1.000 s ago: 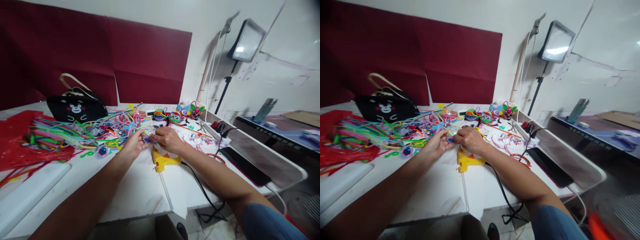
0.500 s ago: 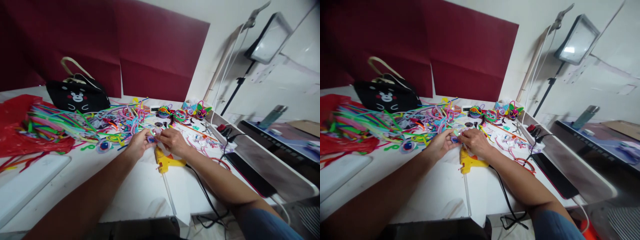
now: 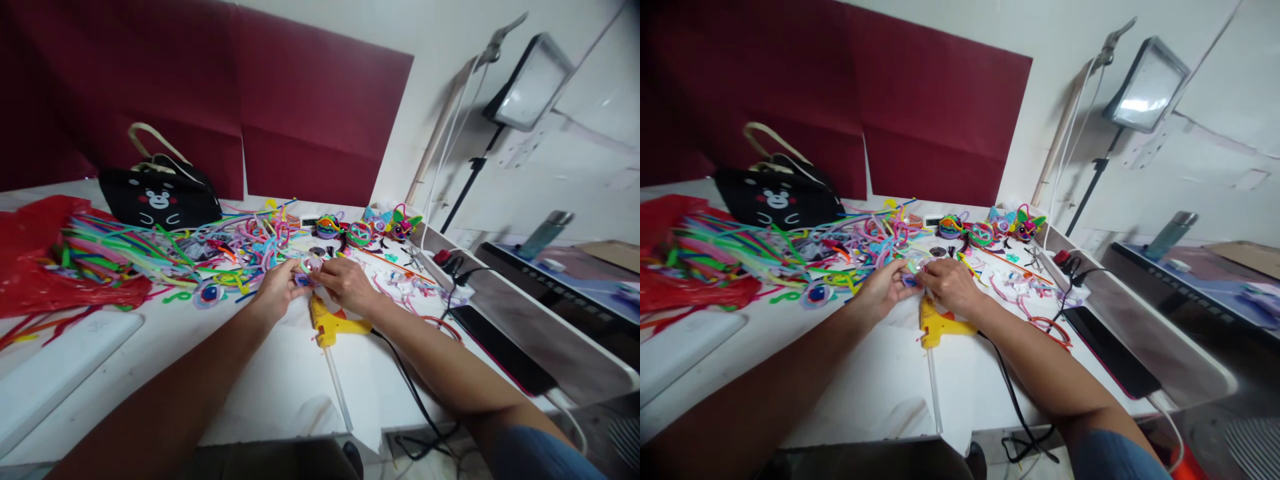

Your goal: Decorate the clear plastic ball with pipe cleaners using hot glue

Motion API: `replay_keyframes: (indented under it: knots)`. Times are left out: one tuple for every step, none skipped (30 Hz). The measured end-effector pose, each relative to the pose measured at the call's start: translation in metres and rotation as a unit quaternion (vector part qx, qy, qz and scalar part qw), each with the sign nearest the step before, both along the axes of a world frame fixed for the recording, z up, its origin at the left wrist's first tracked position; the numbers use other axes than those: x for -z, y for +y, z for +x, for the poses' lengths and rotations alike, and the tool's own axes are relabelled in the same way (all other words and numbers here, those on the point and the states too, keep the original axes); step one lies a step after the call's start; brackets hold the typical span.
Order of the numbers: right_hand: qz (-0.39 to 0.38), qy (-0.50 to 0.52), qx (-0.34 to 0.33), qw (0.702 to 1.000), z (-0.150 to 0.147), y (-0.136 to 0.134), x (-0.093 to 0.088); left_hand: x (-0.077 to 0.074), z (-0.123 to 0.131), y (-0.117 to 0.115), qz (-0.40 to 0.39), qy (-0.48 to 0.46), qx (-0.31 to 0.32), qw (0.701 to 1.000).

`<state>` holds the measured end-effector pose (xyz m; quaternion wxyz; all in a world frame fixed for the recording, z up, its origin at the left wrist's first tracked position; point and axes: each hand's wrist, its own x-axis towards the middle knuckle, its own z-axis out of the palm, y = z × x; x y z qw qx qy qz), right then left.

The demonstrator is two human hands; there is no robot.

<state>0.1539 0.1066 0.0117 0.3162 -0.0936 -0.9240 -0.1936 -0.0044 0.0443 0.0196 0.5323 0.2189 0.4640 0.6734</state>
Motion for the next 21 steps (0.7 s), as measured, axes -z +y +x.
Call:
replay_keyframes:
  knots:
    - [0.0,0.001,0.001,1.0,0.0001,0.0002,0.0002,0.0004,0.0001,0.0002,0.0,0.001,-0.003,1.0]
    - [0.0,0.001,0.001,1.0,0.0001,0.0005,0.0003,0.0006,0.0002,0.0004,-0.001,0.002,-0.007,1.0]
    - [-0.001,0.0,0.0,1.0,0.0002,0.0007,0.0003,0.0008,0.0003,0.0005,0.0,0.004,-0.01,1.0]
    - [-0.001,0.0,-0.001,1.0,0.0002,0.0008,0.0003,0.0008,0.0005,0.0004,0.001,0.006,-0.013,1.0]
    - [-0.001,0.001,-0.004,1.0,0.0001,0.001,0.0002,0.0008,0.0007,0.0003,0.005,0.008,-0.017,1.0]
    - [0.001,0.003,-0.006,1.0,0.0001,0.001,0.0,0.0007,0.001,0.0,0.011,0.011,-0.019,1.0]
    - [0.003,0.005,-0.008,1.0,0.0,0.0009,-0.0003,0.0006,0.0014,-0.0004,0.018,0.015,-0.021,1.0]
    - [0.005,0.006,-0.009,1.0,0.0,0.0007,-0.0008,0.0005,0.0018,-0.0008,0.025,0.02,-0.022,0.999]
    - [0.006,0.007,-0.008,1.0,0.0001,0.0005,-0.0013,0.0004,0.0023,-0.0013,0.031,0.026,-0.024,0.999]
    - [0.005,0.004,-0.007,1.0,0.0003,0.0002,-0.002,0.0002,0.0029,-0.0018,0.036,0.031,-0.026,0.999]
    - [0.003,0.0,-0.004,1.0,0.0005,-0.0002,-0.0027,0.0001,0.0034,-0.0022,0.04,0.036,-0.029,0.998]
    - [0.002,-0.004,-0.001,1.0,0.0008,-0.0006,-0.0035,-0.0001,0.0039,-0.0025,0.044,0.039,-0.033,0.998]
    - [0.002,-0.007,0.001,1.0,0.0012,-0.0009,-0.0043,-0.0003,0.0043,-0.0027,0.046,0.043,-0.038,0.997]
    - [0.005,-0.008,0.002,1.0,0.0014,-0.0012,-0.005,-0.0004,0.0045,-0.0028,0.049,0.046,-0.041,0.997]
    - [0.01,-0.008,0.003,1.0,0.0017,-0.0015,-0.0056,-0.0006,0.0046,-0.0028,0.051,0.049,-0.042,0.997]
    - [0.015,-0.007,0.003,1.0,0.0017,-0.0017,-0.0062,-0.0008,0.0047,-0.0027,0.052,0.054,-0.043,0.996]
    - [0.02,-0.005,0.003,1.0,0.0017,-0.0018,-0.0065,-0.0009,0.0046,-0.0027,0.054,0.058,-0.042,0.996]
    - [0.024,-0.003,0.003,1.0,0.0016,-0.0019,-0.0068,-0.0011,0.0046,-0.0027,0.055,0.062,-0.042,0.996]
    - [0.025,-0.002,0.003,1.0,0.0014,-0.002,-0.0071,-0.0012,0.0047,-0.0029,0.056,0.066,-0.041,0.995]
    - [0.023,-0.004,0.003,1.0,0.0013,-0.002,-0.0074,-0.0015,0.0049,-0.0031,0.057,0.069,-0.04,0.995]
    - [0.019,-0.007,0.004,1.0,0.0012,-0.0021,-0.0077,-0.0018,0.0052,-0.0036,0.057,0.072,-0.039,0.995]
